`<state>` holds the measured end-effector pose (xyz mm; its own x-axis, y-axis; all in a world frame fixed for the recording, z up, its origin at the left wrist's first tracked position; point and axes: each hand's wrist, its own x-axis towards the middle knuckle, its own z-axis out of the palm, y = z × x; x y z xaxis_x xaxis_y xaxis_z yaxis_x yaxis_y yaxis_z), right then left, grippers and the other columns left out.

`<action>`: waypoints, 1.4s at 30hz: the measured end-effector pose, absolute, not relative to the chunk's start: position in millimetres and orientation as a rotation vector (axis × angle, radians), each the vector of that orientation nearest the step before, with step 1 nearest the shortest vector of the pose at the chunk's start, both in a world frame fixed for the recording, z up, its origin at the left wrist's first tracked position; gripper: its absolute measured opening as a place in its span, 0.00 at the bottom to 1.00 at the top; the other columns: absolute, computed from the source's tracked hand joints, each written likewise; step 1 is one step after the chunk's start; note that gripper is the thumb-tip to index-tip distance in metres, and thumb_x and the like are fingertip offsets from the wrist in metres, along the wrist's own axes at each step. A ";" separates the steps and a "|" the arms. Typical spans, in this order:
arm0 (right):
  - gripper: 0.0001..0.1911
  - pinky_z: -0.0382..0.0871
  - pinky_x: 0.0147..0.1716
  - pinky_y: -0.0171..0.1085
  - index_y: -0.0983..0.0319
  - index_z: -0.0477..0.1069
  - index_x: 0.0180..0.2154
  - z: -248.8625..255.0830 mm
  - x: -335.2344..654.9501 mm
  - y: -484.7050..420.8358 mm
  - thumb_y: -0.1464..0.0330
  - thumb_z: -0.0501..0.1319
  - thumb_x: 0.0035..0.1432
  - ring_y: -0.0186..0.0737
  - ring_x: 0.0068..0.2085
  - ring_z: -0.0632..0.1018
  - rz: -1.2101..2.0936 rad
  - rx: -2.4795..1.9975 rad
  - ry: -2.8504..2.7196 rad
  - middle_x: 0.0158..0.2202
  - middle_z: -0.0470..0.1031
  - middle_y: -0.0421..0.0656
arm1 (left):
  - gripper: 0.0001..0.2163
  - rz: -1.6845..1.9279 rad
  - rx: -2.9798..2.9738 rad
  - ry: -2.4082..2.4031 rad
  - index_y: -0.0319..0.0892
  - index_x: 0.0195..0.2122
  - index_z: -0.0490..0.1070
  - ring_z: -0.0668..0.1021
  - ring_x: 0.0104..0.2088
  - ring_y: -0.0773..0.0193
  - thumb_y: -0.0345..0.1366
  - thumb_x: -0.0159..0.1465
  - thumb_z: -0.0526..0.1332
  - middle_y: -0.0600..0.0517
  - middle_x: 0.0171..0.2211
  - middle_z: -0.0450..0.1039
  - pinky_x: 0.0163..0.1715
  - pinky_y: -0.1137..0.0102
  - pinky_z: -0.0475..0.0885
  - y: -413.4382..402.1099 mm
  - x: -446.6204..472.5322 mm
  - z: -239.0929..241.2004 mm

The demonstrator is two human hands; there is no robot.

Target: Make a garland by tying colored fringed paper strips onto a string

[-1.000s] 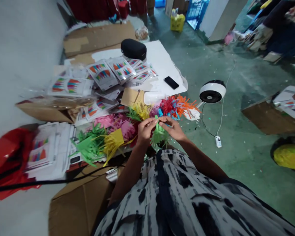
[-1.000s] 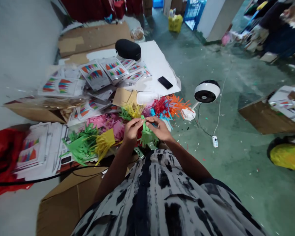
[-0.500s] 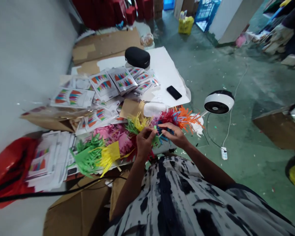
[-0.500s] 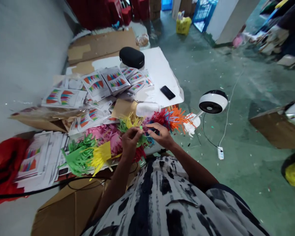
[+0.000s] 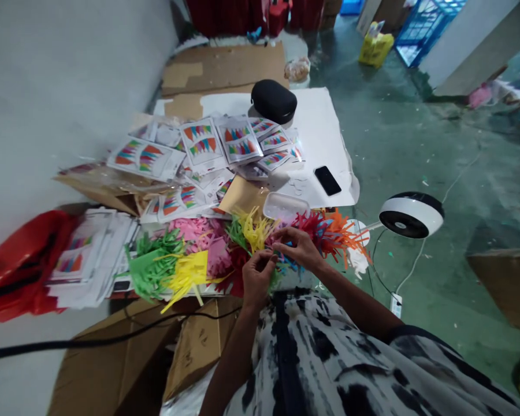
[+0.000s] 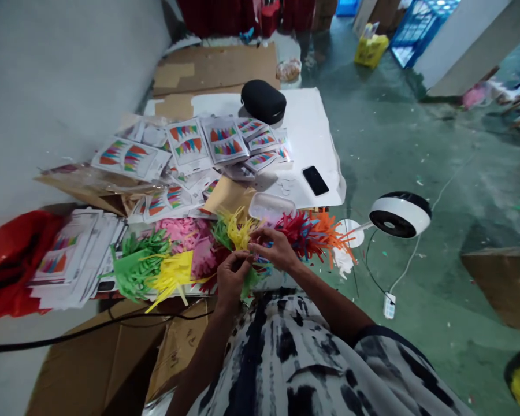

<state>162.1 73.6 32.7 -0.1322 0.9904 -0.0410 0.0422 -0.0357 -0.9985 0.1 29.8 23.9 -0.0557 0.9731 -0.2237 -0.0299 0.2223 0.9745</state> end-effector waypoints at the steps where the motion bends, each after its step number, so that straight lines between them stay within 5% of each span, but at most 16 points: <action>1: 0.16 0.73 0.37 0.36 0.60 0.81 0.38 29.8 161.8 77.6 0.54 0.72 0.56 0.38 0.35 0.78 1.357 -1.189 -1.367 0.35 0.81 0.41 | 0.09 1.099 1.004 1.347 0.43 0.33 0.78 0.79 0.36 0.63 0.42 0.60 0.71 0.53 0.34 0.79 0.40 0.71 0.74 30.8 0.4 24.6; 6: 0.18 0.72 0.32 0.34 0.62 0.81 0.34 -6.5 167.7 113.1 0.53 0.66 0.64 0.38 0.32 0.79 1.340 -1.246 -1.573 0.30 0.81 0.40 | 0.10 1.069 1.002 1.466 0.44 0.32 0.78 0.79 0.34 0.62 0.44 0.59 0.71 0.52 0.33 0.79 0.38 0.70 0.74 37.8 0.2 20.1; 10: 0.12 0.73 0.40 0.36 0.60 0.82 0.41 -49.5 184.2 171.8 0.64 0.60 0.68 0.40 0.38 0.81 0.791 -1.772 -1.921 0.38 0.83 0.44 | 0.11 1.024 0.956 1.507 0.45 0.33 0.78 0.80 0.33 0.61 0.46 0.59 0.71 0.53 0.31 0.79 0.37 0.70 0.74 35.2 0.8 5.8; 14: 0.14 0.71 0.44 0.39 0.60 0.81 0.50 -83.1 189.5 218.7 0.69 0.58 0.68 0.45 0.45 0.81 0.656 -1.911 -2.016 0.49 0.81 0.52 | 0.11 0.998 0.889 1.497 0.45 0.34 0.78 0.81 0.33 0.61 0.46 0.60 0.71 0.52 0.30 0.80 0.37 0.69 0.75 26.5 8.3 -1.9; 18: 0.15 0.70 0.44 0.39 0.60 0.80 0.51 -103.0 175.7 236.9 0.66 0.57 0.70 0.48 0.47 0.81 0.618 -1.939 -2.149 0.49 0.80 0.53 | 0.12 1.034 0.809 1.521 0.45 0.37 0.76 0.82 0.32 0.62 0.45 0.59 0.72 0.52 0.31 0.79 0.36 0.69 0.77 22.5 14.2 -2.3; 22: 0.15 0.70 0.43 0.40 0.62 0.79 0.50 -109.4 167.4 241.3 0.69 0.55 0.70 0.48 0.46 0.81 0.600 -1.966 -2.219 0.49 0.80 0.53 | 0.13 1.049 0.759 1.538 0.45 0.40 0.78 0.84 0.34 0.59 0.45 0.57 0.72 0.51 0.34 0.82 0.38 0.66 0.79 22.3 9.2 1.0; 27: 0.20 0.70 0.45 0.40 0.60 0.71 0.61 -103.0 182.5 236.7 0.68 0.56 0.70 0.47 0.52 0.79 0.542 -2.010 -2.261 0.55 0.78 0.52 | 0.10 1.033 0.863 1.594 0.44 0.37 0.80 0.83 0.35 0.60 0.44 0.59 0.71 0.51 0.33 0.82 0.39 0.68 0.77 19.8 1.6 4.1; 33: 0.15 0.69 0.44 0.38 0.64 0.78 0.49 -100.8 191.2 233.1 0.69 0.55 0.69 0.47 0.49 0.80 0.536 -2.086 -2.373 0.50 0.79 0.54 | 0.11 1.067 0.898 1.546 0.42 0.36 0.79 0.79 0.32 0.65 0.44 0.60 0.70 0.53 0.31 0.78 0.36 0.73 0.73 19.7 10.6 8.8; 42: 0.17 0.71 0.49 0.40 0.68 0.77 0.53 -98.5 182.8 233.2 0.71 0.54 0.69 0.52 0.53 0.80 0.592 -2.076 -2.464 0.52 0.78 0.60 | 0.11 1.079 0.901 1.512 0.43 0.38 0.78 0.78 0.35 0.65 0.45 0.62 0.70 0.53 0.33 0.78 0.39 0.72 0.73 7.8 21.1 16.9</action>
